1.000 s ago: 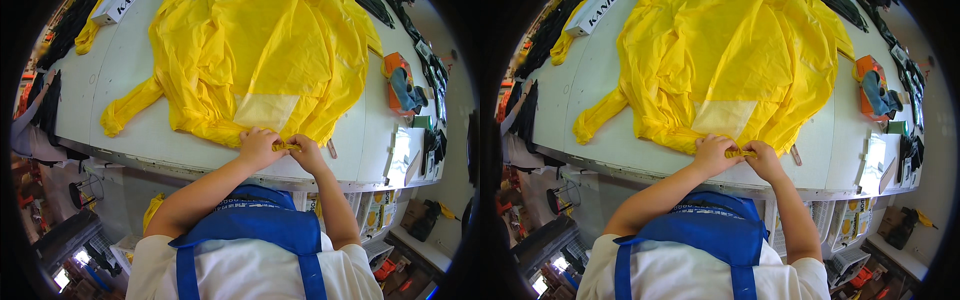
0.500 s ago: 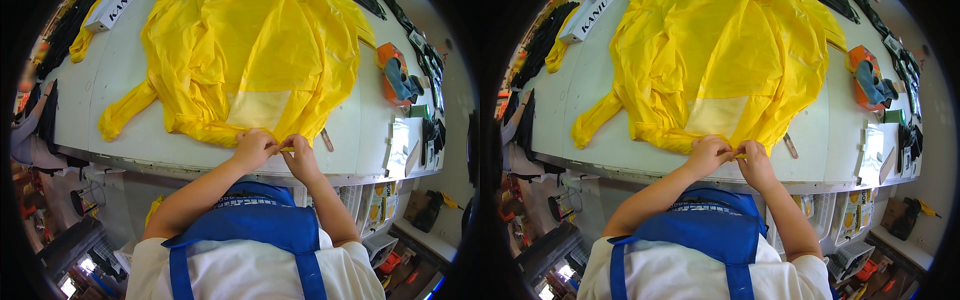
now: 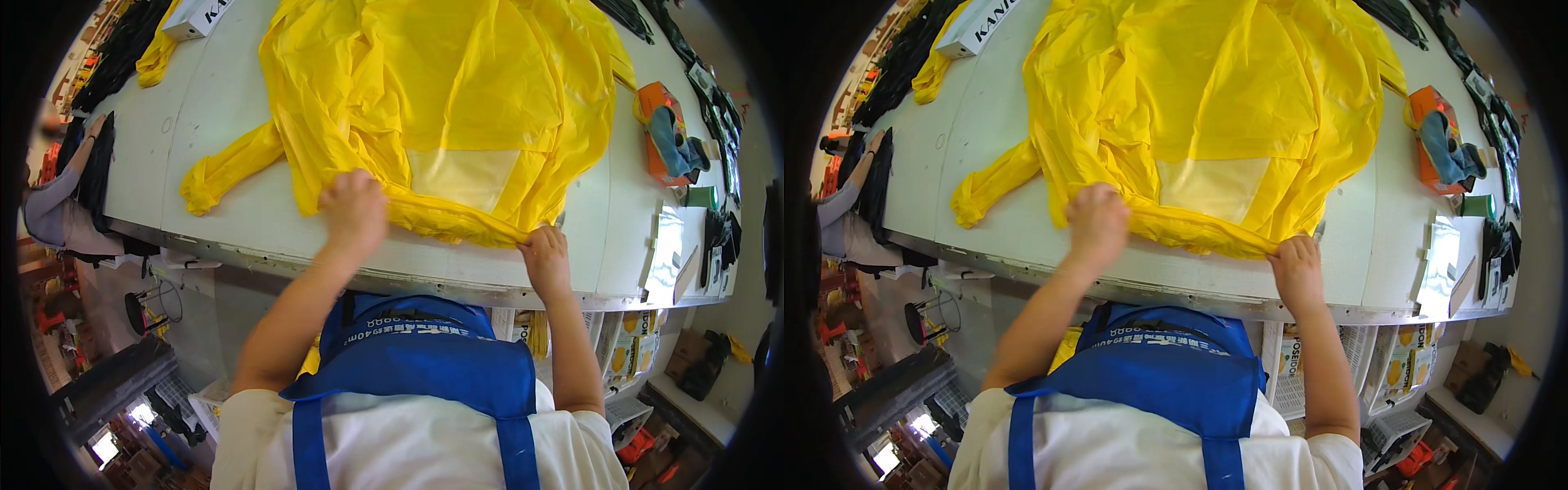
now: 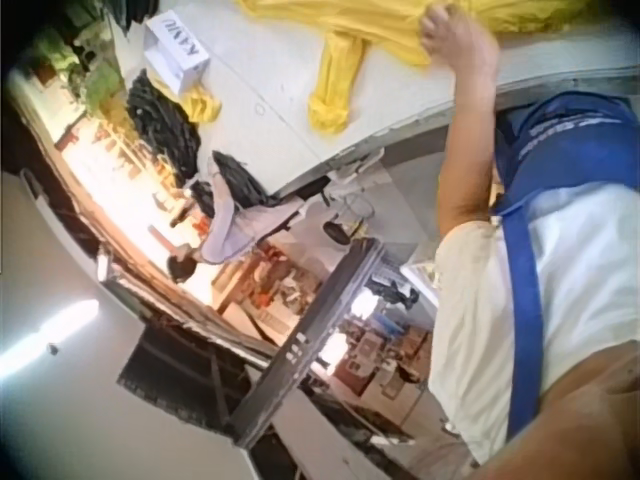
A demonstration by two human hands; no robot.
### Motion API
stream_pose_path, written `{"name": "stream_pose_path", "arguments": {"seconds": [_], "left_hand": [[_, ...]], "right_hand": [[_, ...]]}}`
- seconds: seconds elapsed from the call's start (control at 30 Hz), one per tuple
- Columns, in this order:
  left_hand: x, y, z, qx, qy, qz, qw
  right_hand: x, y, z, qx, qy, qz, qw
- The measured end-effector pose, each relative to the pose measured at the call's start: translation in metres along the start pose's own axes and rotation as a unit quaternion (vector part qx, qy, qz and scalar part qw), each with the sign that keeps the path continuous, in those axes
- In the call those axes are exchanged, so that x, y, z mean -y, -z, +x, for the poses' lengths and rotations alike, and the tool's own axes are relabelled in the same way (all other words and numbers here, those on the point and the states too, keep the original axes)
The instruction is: The person trims loose threads and tags from a yellow raincoat using scissors, then folds the garment into a compact rectangle. The person places the folded raincoat into a yellow plastic bag and sets it aside.
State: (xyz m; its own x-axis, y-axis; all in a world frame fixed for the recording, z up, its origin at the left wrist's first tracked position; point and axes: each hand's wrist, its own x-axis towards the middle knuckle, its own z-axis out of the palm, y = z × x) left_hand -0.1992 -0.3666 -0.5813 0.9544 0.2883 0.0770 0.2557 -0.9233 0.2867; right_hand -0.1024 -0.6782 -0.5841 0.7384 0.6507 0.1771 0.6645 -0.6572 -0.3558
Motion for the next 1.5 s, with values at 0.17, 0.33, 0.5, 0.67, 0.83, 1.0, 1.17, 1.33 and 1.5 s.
{"name": "stream_pose_path", "arguments": {"seconds": [0.17,0.33,0.5,0.67,0.83,1.0,1.17,1.33,1.5], "left_hand": [[0.076,0.028,-0.017,-0.089,0.029,0.009,0.996],[0.101,-0.042,-0.053,-0.083,0.297,-0.379,0.872],[0.073,-0.035,-0.050,-0.043,0.459,-0.730,0.505],[0.068,-0.018,-0.039,-0.033,0.425,-0.789,0.442],[0.072,-0.003,-0.049,-0.028,0.338,-0.769,0.542],[0.169,0.001,-0.057,-0.263,0.490,-0.507,0.659],[0.325,0.015,-0.052,-0.365,0.546,-0.210,0.724],[0.368,0.036,-0.059,-0.230,0.538,-0.507,0.633],[0.311,0.082,-0.049,-0.155,0.454,-0.582,0.657]], "right_hand": [[-0.011,0.009,0.000,0.087,-0.070,-0.029,0.993],[0.032,0.012,0.044,0.078,-0.031,0.038,0.996],[0.110,-0.047,0.078,0.045,0.043,0.121,0.991],[0.117,-0.063,0.080,0.165,0.063,0.188,0.966],[0.103,-0.030,0.056,0.158,0.145,0.190,0.958],[-0.058,-0.015,-0.014,-0.173,-0.354,0.099,0.914],[-0.141,-0.034,-0.071,-0.052,-0.369,-0.049,0.927],[-0.150,-0.039,-0.044,0.024,-0.437,-0.047,0.898],[-0.184,-0.050,-0.050,-0.098,-0.489,-0.005,0.867]]}}
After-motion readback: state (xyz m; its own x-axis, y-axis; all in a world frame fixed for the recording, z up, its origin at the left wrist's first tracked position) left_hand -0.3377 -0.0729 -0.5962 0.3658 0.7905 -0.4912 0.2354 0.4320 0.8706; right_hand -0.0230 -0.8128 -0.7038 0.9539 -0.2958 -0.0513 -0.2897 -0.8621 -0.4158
